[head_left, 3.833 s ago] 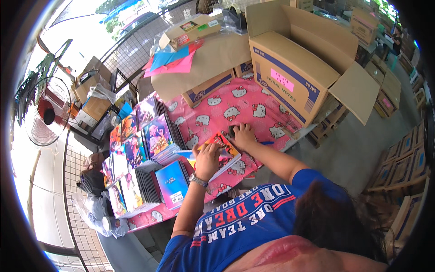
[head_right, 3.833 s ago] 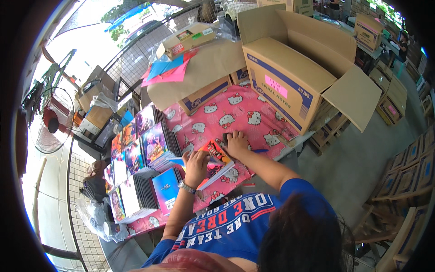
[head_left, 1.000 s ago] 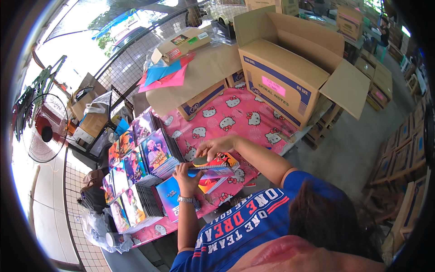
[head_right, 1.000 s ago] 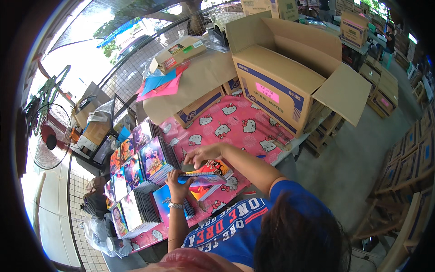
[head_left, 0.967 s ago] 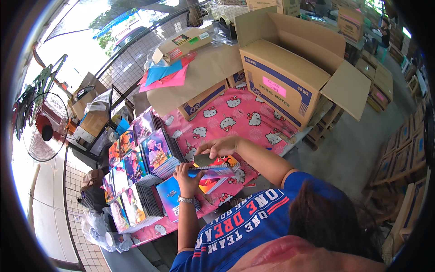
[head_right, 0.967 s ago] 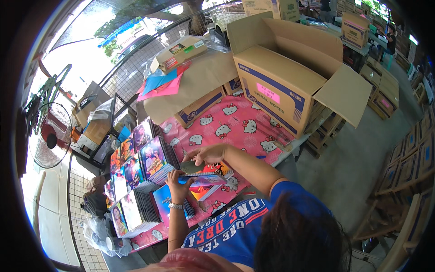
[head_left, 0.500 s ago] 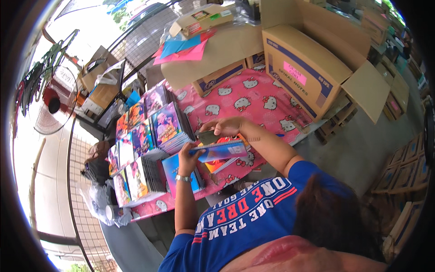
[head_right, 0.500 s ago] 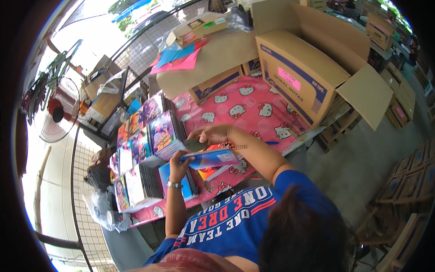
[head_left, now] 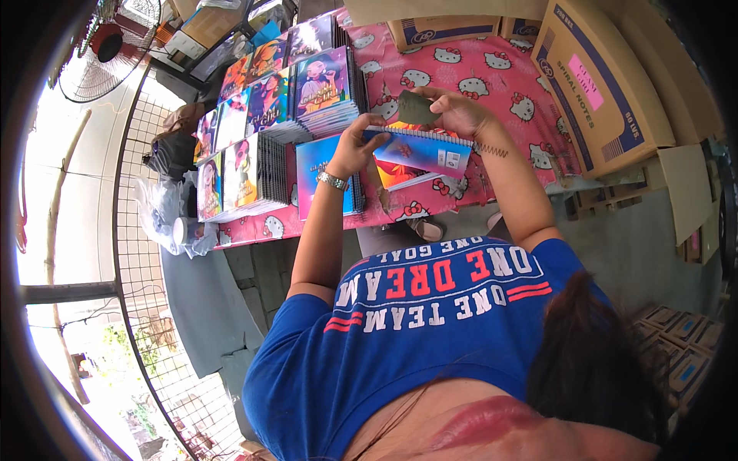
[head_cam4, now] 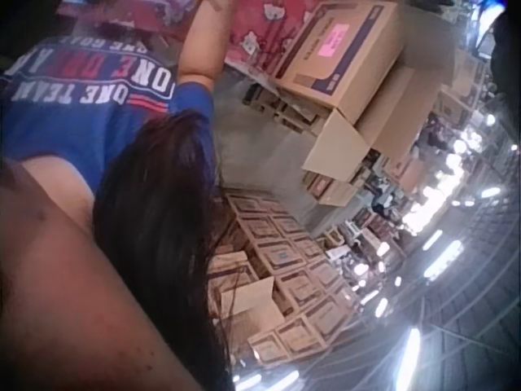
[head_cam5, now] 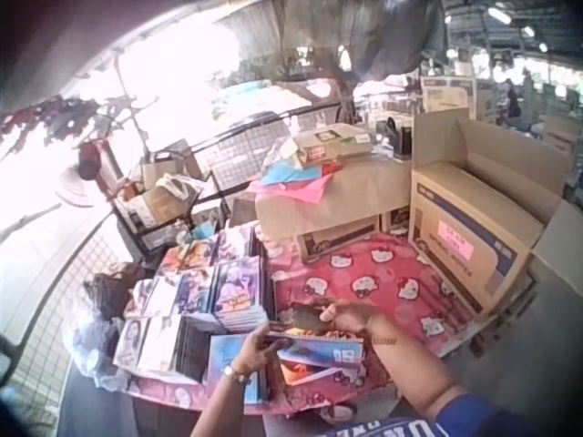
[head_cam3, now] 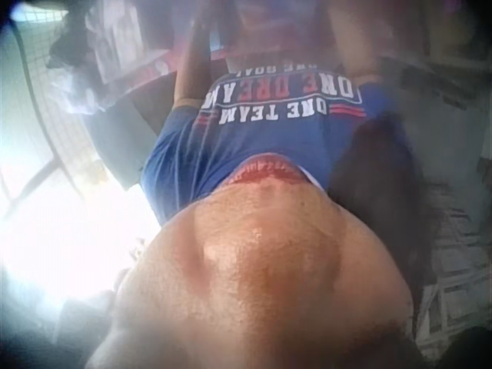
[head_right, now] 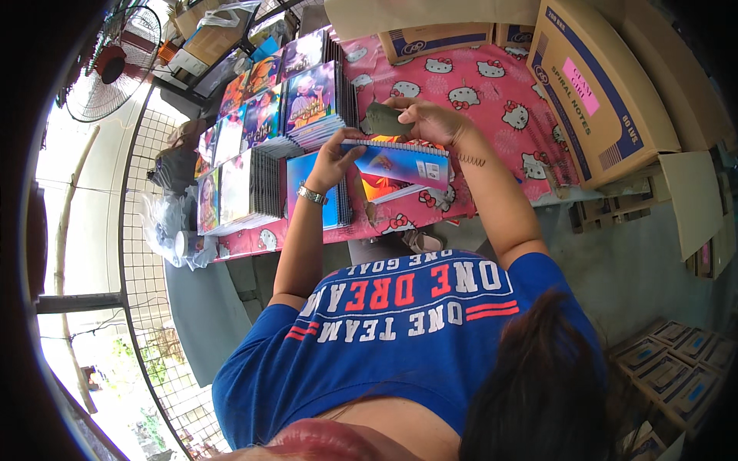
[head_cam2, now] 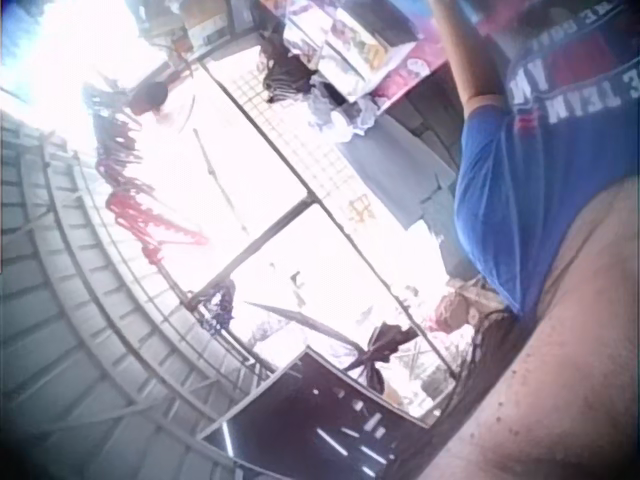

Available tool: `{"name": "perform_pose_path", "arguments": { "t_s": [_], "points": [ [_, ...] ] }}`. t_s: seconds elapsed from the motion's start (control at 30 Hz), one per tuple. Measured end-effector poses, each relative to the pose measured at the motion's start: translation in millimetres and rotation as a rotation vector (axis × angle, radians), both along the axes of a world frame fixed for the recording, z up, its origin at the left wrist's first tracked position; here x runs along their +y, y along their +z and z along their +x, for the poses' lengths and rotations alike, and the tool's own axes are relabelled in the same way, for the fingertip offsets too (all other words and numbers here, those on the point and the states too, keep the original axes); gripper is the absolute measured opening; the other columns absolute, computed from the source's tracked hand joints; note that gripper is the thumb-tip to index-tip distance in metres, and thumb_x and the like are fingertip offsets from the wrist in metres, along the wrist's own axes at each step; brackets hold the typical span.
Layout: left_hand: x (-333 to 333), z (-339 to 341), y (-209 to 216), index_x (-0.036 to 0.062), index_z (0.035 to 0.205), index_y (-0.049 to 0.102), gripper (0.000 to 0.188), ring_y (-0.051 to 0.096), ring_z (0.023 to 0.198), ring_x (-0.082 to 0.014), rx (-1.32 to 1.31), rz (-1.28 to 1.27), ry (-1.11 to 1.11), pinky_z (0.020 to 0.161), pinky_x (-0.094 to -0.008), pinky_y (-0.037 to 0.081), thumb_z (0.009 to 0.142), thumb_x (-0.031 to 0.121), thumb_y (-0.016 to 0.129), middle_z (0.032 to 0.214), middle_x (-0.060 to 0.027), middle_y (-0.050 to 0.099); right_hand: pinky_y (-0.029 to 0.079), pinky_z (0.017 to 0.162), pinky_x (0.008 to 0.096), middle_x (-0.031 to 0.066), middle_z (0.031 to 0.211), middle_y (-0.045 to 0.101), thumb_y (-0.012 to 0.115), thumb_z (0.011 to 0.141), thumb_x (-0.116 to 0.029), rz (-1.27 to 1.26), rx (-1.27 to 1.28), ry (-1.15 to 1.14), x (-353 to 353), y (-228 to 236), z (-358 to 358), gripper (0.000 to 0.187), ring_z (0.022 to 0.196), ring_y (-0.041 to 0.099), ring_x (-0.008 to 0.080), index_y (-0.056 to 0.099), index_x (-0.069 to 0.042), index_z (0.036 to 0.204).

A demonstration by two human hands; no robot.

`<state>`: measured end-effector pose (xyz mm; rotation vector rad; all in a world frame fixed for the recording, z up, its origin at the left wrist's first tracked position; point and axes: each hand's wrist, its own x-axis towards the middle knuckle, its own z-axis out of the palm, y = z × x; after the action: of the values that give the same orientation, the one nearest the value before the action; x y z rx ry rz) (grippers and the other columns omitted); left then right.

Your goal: The person sorts spiral notebooks on a table, picking them up, checking their orientation, and organizing them into stacks. They occasionally use a blue plastic tool to press against the spiral wire bindings.

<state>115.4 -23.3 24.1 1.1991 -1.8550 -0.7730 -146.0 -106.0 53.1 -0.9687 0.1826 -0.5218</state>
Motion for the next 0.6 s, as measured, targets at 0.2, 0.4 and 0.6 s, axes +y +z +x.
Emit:
{"name": "perform_pose_path", "arguments": {
  "t_s": [0.2, 0.4, 0.6],
  "points": [
    [3, 2, 1, 0.0049, 0.117, 0.057, 0.030, 0.058, 0.095, -0.0089, -0.017, 0.036, -0.012, 0.078, -0.0245, 0.048, 0.089, 0.007, 0.068, 0.111, -0.0020, 0.059, 0.048, 0.093, 0.0361, 0.0068, 0.115, 0.060, 0.068, 0.081, -0.025, -0.143, 0.113, -0.129, -4, -9, 6, 0.047, 0.106, 0.059, 0.0192, 0.058, -0.011, 0.124],
    [8, 5, -11, 0.0017, 0.107, 0.060, 0.026, 0.058, 0.086, -0.0068, 0.067, 0.128, 0.067, 0.073, -0.0231, 0.048, 0.085, 0.004, 0.073, 0.095, -0.0020, 0.063, 0.038, 0.104, 0.0400, 0.0077, 0.126, 0.054, 0.076, 0.075, -0.047, -1.141, 1.100, -0.382, -4, -57, -2, 0.047, 0.118, 0.049, 0.0318, 0.067, -0.029, 0.117],
    [19, -3, -11, 0.0003, 0.102, 0.061, 0.023, 0.057, 0.073, -0.0057, 0.011, 0.079, 0.198, 0.066, -0.0224, 0.047, 0.085, 0.007, 0.075, 0.082, -0.0012, 0.066, 0.036, 0.101, 0.0512, 0.0079, 0.098, 0.068, 0.065, 0.086, -0.047, -0.758, 0.436, -0.133, 7, 11, 12, 0.040, 0.111, 0.055, 0.0246, 0.070, -0.010, 0.100]
  ]
}}
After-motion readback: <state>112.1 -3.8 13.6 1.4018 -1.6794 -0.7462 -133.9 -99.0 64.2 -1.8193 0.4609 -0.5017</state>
